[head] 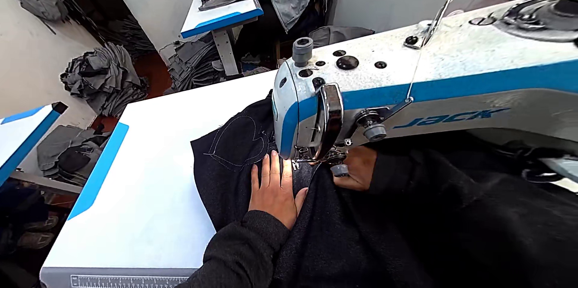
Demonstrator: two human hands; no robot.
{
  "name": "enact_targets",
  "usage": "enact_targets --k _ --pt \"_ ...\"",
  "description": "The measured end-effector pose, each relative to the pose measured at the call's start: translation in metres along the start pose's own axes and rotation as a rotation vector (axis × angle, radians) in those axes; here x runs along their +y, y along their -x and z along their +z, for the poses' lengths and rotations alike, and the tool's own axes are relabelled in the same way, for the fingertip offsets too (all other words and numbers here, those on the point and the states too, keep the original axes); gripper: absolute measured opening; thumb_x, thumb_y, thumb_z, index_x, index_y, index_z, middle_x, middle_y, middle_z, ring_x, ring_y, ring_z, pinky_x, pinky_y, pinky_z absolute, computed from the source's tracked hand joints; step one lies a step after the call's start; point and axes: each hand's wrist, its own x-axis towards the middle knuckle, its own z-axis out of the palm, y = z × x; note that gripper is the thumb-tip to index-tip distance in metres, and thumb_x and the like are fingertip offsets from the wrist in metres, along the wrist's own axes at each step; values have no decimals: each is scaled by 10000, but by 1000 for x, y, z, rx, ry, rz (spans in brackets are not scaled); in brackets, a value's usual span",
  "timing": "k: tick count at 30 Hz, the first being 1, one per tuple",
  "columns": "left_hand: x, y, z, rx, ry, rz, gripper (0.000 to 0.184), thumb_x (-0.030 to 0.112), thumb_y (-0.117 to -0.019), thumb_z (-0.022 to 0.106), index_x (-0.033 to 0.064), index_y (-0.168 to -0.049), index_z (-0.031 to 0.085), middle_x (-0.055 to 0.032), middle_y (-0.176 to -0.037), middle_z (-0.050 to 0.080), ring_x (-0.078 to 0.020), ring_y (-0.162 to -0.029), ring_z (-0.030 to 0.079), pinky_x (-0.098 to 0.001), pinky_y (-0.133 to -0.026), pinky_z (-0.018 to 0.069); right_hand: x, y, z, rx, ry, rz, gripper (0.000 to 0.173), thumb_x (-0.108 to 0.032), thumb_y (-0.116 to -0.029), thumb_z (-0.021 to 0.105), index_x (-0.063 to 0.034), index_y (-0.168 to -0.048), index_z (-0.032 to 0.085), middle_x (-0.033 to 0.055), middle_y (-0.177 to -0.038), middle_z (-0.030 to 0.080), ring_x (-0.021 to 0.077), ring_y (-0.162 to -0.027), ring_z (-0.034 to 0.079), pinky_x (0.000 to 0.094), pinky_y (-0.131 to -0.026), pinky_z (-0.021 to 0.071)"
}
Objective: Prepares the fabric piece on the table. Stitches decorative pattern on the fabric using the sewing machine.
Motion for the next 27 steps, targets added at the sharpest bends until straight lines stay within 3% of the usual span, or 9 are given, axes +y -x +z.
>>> enact_targets --k 5,7,9,10,13,17,20,22,27 --pt "-4 0 1 -9 14 13 681 529 -1012 472 26 -1464 546 -255 -1570 426 -417 -1491 367 -665 -1167 270 1 3 3 0 18 -3 344 -243 -824 498 23 -798 715 165 -752 713 309 -738 736 411 -645 579" --pt "-19 -4 -2 -46 40 111 675 536 -1013 474 34 -1457 554 -250 -1554 450 -414 -1487 374 -666 -1167 275 -5 5 0 -100 -10 60 348 -198 -804 536 31 -942 759 174 -891 753 327 -908 752 456 -830 593" --pt "-55 -19 -5 -60 103 324 632 536 -1016 473 71 -1426 594 -200 -1500 534 -371 -1459 432 -622 -1182 312 -21 8 -11 -269 -80 158 356 -97 -825 604 29 -1128 740 175 -1127 749 327 -1145 698 493 -1061 504" --pt "-80 -30 -3 -36 150 462 586 505 -1018 476 84 -1397 627 -166 -1458 584 -347 -1425 482 -593 -1175 344 -30 13 -11 -281 -84 169 368 -84 -835 619 16 -1170 735 167 -1209 731 327 -1209 671 514 -1089 486" --pt "-131 -61 -12 -44 154 713 494 428 -1052 446 135 -1402 635 -119 -1451 607 -336 -1390 532 -596 -1138 386 -45 34 -4 -187 71 58 433 -298 -959 493 -57 -1219 741 108 -1288 718 278 -1230 671 462 -1058 516" --pt "-56 -34 -28 -106 163 197 456 401 -1029 533 67 -1297 688 -139 -1509 544 -366 -1508 350 -687 -1205 168 -41 33 -7 -186 65 -1 477 -390 -999 467 -78 -1229 745 99 -1279 724 262 -1211 684 421 -1049 524" --pt "-28 -16 -4 -48 133 36 728 635 -1002 427 88 -1463 561 -151 -1624 389 -405 -1545 246 -750 -1169 123 -44 38 1 -107 67 30 481 -418 -1001 464 -101 -1216 755 79 -1273 728 242 -1209 678 401 -1057 507" --pt "-42 -23 -4 -81 123 141 825 728 -955 410 84 -1443 577 -145 -1597 436 -399 -1526 300 -752 -1156 177 -62 36 10 -59 94 122 480 -420 -997 467 -97 -1191 766 79 -1255 737 241 -1189 689 413 -1037 516" --pt "-92 -74 -10 -187 187 665 773 655 -949 481 2 -1331 640 -195 -1457 577 -408 -1469 404 -723 -1134 274 -137 0 47 6 317 457 512 -413 -991 475 -14 -1108 774 143 -1192 753 303 -1097 731 478 -946 561"
